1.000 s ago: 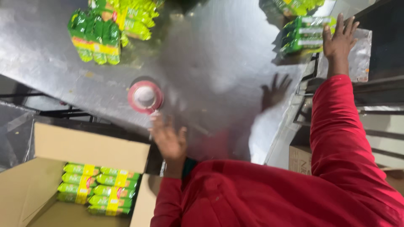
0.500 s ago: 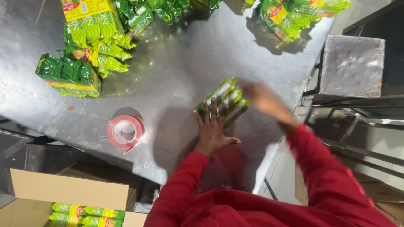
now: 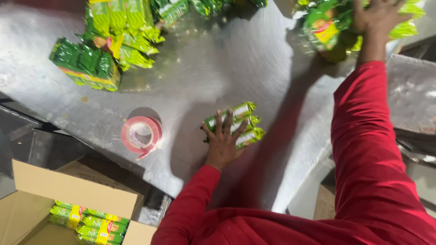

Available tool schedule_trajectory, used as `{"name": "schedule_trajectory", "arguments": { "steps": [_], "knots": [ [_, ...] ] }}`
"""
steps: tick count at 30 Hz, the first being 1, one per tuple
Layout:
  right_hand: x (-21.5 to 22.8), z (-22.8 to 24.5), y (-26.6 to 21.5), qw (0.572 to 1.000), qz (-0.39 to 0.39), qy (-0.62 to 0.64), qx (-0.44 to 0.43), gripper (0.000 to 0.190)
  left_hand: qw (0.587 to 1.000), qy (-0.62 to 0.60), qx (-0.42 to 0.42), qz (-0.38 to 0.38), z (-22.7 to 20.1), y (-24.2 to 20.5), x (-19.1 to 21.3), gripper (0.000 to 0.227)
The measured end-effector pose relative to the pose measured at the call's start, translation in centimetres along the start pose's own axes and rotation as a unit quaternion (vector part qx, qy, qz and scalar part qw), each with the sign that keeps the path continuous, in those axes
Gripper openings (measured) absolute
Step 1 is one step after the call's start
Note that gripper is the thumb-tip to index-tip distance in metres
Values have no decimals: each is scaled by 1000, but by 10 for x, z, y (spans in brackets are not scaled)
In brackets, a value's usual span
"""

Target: The person packs green and yellow packaged items into a cardboard box. They arrange the items in neat rows, close the box flaps, and seal the box with red tape. The process is repeated for multiple boxes.

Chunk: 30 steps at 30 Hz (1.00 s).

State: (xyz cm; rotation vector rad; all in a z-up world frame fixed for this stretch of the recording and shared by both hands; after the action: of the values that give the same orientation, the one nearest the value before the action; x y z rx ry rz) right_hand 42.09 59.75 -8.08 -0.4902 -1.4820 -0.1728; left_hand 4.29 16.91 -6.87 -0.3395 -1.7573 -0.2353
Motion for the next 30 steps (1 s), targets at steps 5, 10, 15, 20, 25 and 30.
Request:
{"name": "schedule_trajectory", "arguments": {
  "steps": [5, 10, 15, 20, 25, 30],
  "knots": [
    [-8, 28, -138, 985, -40, 16, 169, 79, 1000, -5, 6, -7, 7, -4, 2, 90],
    [-23, 12, -336, 930, -40, 17, 366, 76, 981, -12, 179, 69, 73, -29, 13, 95],
    [-40, -43, -469, 890, -49, 81, 447, 77, 975, 0, 223, 12, 108, 5, 38, 111],
    [-138, -171, -562, 856, -63, 505, -92, 76, 905, -345, 164, 186, -26, 28, -15, 149],
    [-237, -161, -589, 566, 229, 727, -316, 66, 891, -432, 131, 55, -37, -9, -51, 135],
    [-206, -151, -561, 749, 193, 608, -181, 71, 660, -702, 265, 30, 3, -66, -122, 115]
  ]
}}
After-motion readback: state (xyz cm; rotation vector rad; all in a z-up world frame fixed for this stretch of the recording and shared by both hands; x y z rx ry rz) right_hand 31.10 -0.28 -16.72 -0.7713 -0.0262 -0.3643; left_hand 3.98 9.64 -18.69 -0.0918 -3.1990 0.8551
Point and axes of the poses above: each hand's wrist, its own y-axis towards the middle knuckle, its own x-axis out of the back of the hand, z = x × y, the point moved 6 cm from there along y, towards the middle knuckle, and after that the axes turned 11 degrees about -x, right-handed, at the moved point
